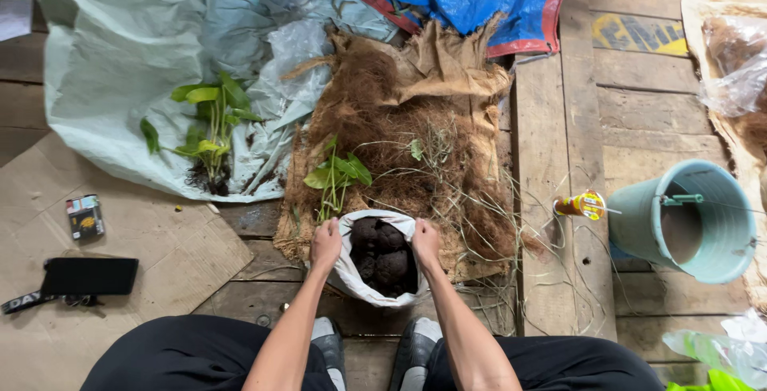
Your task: The person sits on the floor and packs soil around the roots of a plant. They use their hands to scoop soil from a bag and press it firmly around the root ball to create a stable base.
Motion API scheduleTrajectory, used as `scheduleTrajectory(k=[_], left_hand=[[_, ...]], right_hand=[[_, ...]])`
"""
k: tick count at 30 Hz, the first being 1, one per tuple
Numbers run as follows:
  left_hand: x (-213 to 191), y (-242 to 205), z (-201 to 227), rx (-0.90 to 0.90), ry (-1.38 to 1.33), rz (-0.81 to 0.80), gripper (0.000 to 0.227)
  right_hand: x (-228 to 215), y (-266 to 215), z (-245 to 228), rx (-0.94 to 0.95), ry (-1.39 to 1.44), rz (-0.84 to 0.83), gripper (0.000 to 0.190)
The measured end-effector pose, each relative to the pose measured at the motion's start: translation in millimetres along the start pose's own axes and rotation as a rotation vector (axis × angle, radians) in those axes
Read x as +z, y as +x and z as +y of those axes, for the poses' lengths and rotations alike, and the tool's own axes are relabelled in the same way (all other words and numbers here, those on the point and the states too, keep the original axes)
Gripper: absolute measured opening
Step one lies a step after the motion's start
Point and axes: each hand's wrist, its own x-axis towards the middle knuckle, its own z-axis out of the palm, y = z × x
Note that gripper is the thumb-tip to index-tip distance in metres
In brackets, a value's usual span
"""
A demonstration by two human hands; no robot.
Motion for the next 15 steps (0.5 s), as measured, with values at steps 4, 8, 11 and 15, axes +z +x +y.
scheduleTrajectory(k=[4, 8, 11, 15], left_hand=[[-24.4, -15.1, -19.7, -0.047, 0.221, 0.187, 0.031], [-41.7, -26.1, -34.2, -0.155, 0.287, 0.062, 0.049], [-38.0, -23.6, -38.7, -0.073, 0.318, 0.029, 0.045], [-29.7, -11.6, -39.6, -0.144, 0.271, 0.057, 0.048]], right_hand=[[-4.8, -12.7, 2.1, -0.155, 0.021, 0.159, 0.04], [-14.4, -36.5, 1.1, -0.154, -0.083, 0.196, 0.037], [-20.9, -48.5, -3.6, -0.221, -0.131, 0.246, 0.035], [-29.1, -59.6, -8.0, -0.263, -0.149, 0.258, 0.034]])
